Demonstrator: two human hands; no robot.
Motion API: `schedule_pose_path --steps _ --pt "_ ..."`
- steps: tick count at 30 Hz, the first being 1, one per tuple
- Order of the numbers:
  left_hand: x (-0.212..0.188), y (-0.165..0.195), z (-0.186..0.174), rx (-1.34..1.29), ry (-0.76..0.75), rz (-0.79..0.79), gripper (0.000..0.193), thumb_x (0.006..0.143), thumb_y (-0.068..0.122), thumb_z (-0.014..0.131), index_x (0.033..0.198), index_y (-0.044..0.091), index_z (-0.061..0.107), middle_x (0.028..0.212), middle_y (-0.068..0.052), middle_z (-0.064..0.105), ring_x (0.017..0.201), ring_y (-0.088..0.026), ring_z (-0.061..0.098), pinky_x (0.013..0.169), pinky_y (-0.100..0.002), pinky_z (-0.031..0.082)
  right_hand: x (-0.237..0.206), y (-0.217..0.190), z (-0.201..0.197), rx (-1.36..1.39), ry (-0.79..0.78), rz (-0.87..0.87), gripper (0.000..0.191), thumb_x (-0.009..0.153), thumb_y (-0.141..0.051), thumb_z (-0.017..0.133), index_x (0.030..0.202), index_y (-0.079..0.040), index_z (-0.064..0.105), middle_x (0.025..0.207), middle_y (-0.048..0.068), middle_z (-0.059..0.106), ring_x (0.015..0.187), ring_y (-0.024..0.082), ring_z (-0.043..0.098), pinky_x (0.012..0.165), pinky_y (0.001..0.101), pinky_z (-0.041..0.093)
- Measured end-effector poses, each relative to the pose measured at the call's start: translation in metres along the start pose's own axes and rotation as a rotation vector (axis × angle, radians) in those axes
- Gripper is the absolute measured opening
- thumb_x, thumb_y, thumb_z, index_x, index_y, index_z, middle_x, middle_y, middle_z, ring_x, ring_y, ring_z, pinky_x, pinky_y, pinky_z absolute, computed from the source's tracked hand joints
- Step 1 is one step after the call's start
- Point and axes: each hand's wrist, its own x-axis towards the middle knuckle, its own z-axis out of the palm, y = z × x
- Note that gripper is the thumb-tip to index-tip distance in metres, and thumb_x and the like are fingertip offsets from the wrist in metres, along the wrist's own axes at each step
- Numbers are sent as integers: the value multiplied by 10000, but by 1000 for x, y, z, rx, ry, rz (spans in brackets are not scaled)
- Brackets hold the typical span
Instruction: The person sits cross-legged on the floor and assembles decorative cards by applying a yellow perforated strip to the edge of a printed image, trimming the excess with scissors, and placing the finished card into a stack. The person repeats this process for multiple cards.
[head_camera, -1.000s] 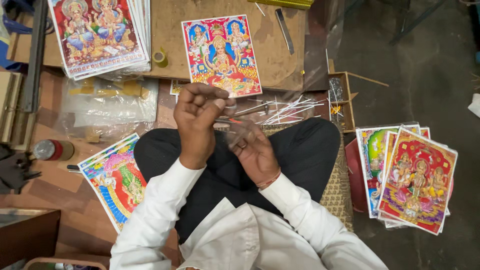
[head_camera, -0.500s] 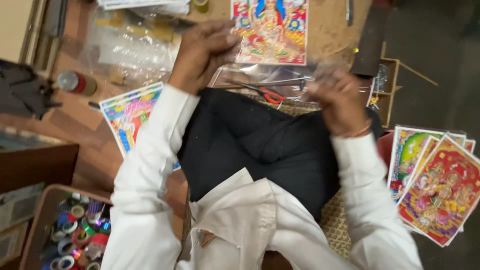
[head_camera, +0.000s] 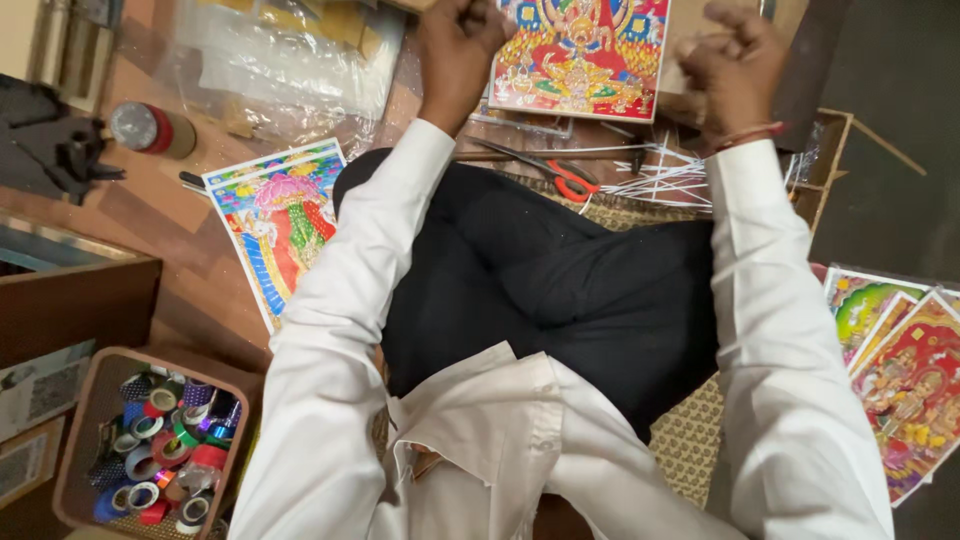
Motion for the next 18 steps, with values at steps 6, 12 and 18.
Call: schedule_pose_path --steps 6,12,18 --pt "-21 -38 13 273 15 -86 224 791 3 759 1013 22 732 678 -75 723 616 -163 722 603 -300 560 18 84 -10 -47 26 155 384 892 70 797 1235 18 630 929 82 780 754 162 775 592 278 614" --pt "-25 -47 13 395 -32 -138 118 770 13 774 824 -2 670 648 -127 687 583 -251 707 566 -365 525 20 105 -12 -67 2 22 281 883 98 839 1090 31 662 888 52 716 763 155 732 651 288 627" --pt "-32 -43 11 458 -45 -97 175 758 -3 788 852 -3 641 714 -146 687 664 -325 694 620 -398 528 14 107 -12 -405 46 -198 280 795 48 941 920 11 693 780 -2 651 689 89 603 617 267 496"
